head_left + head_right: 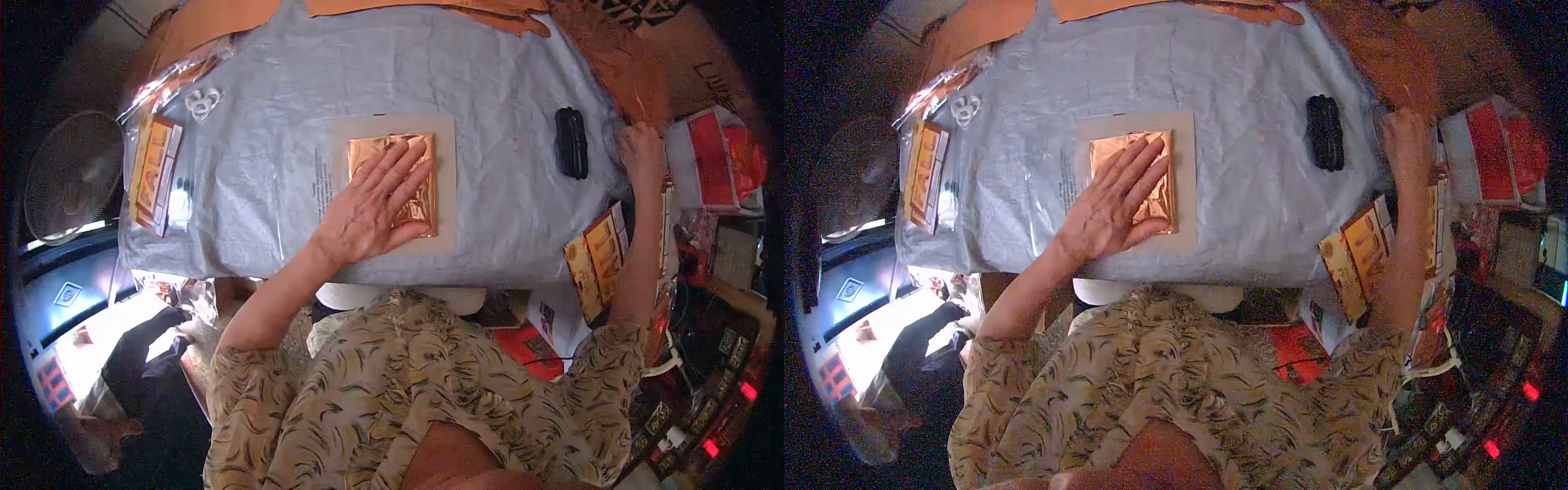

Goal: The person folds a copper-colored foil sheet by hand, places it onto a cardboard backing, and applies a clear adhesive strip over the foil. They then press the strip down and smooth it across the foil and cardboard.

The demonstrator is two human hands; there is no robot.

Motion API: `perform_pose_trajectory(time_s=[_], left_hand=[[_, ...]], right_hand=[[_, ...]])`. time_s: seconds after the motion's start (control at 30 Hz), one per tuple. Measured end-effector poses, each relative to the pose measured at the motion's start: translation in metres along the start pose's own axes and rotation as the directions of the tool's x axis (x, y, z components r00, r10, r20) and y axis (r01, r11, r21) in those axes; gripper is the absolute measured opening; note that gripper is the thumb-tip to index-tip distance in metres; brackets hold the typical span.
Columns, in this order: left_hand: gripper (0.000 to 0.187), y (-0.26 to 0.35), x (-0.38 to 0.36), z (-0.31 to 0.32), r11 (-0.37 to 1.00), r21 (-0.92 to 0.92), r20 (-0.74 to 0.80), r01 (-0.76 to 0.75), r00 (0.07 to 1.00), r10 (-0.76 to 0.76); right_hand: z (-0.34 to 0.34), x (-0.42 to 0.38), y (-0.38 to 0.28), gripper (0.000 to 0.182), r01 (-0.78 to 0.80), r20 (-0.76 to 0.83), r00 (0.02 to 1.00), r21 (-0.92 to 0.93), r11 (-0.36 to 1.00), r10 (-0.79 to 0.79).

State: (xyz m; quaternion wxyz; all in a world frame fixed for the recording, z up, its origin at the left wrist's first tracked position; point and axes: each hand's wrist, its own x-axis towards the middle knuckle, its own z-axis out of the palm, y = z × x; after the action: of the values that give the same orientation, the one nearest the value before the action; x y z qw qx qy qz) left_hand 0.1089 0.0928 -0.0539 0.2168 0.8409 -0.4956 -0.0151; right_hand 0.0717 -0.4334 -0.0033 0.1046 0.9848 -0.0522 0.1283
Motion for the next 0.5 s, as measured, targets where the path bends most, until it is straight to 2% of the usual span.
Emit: perform_pose_trajectory(time_s=[0.07, 0.17, 0.23, 0.27, 0.3, 0.33, 0.4, 0.47, 0.5], left_hand=[[0.094, 0.002, 0.0, -0.001, 1.0, -0.007, 0.001, 0.007, 1.0, -0.007], [0.093, 0.001, 0.0, -0.002, 1.0, 0.0, 0.011, 0.022, 1.0, -0.022], [0.093, 0.001, -0.001, -0.003, 1.0, 0.008, 0.035, 0.025, 0.999, -0.025], [0.094, 0.002, -0.001, -0.003, 1.0, 0.006, 0.033, 0.024, 0.999, -0.024], [0.094, 0.002, 0.0, -0.003, 1.0, 0.002, 0.029, 0.022, 0.999, -0.022], [0.094, 0.001, 0.001, -0.003, 1.0, 0.0, 0.031, 0.019, 0.999, -0.019], [0.096, 0.001, 0.001, -0.002, 0.999, -0.01, 0.033, 0.04, 0.999, -0.04], [0.097, 0.001, 0.0, -0.002, 0.999, -0.028, 0.022, 0.045, 0.999, -0.045], [0.098, 0.001, 0.0, -0.002, 0.998, -0.045, 0.008, 0.051, 0.999, -0.051]], right_hand=[[-0.017, -0.004, -0.005, 0.014, 0.001, 0.036, 0.999, -0.054, 0.999, 0.001], [-0.041, -0.007, -0.014, 0.015, -0.013, -0.035, 0.999, -0.093, 0.996, 0.01], [-0.061, -0.008, -0.047, 0.015, -0.12, -0.166, 0.974, 0.194, 0.974, 0.153], [-0.06, -0.008, -0.064, 0.015, -0.123, -0.162, 0.974, 0.196, 0.973, 0.156], [-0.057, -0.009, -0.083, 0.016, -0.163, -0.047, 0.971, 0.594, 0.788, 0.236], [-0.055, -0.008, -0.105, 0.017, -0.201, 0.089, 0.962, 0.871, 0.448, 0.258], [-0.055, -0.002, -0.16, 0.021, -0.152, 0.135, 0.983, 0.979, 0.138, 0.127], [-0.039, 0.003, -0.195, 0.021, -0.186, 0.185, 0.982, 0.982, 0.032, 0.039], [-0.033, 0.005, -0.21, 0.021, -0.186, 0.185, 0.982, 0.982, 0.035, 0.037]])
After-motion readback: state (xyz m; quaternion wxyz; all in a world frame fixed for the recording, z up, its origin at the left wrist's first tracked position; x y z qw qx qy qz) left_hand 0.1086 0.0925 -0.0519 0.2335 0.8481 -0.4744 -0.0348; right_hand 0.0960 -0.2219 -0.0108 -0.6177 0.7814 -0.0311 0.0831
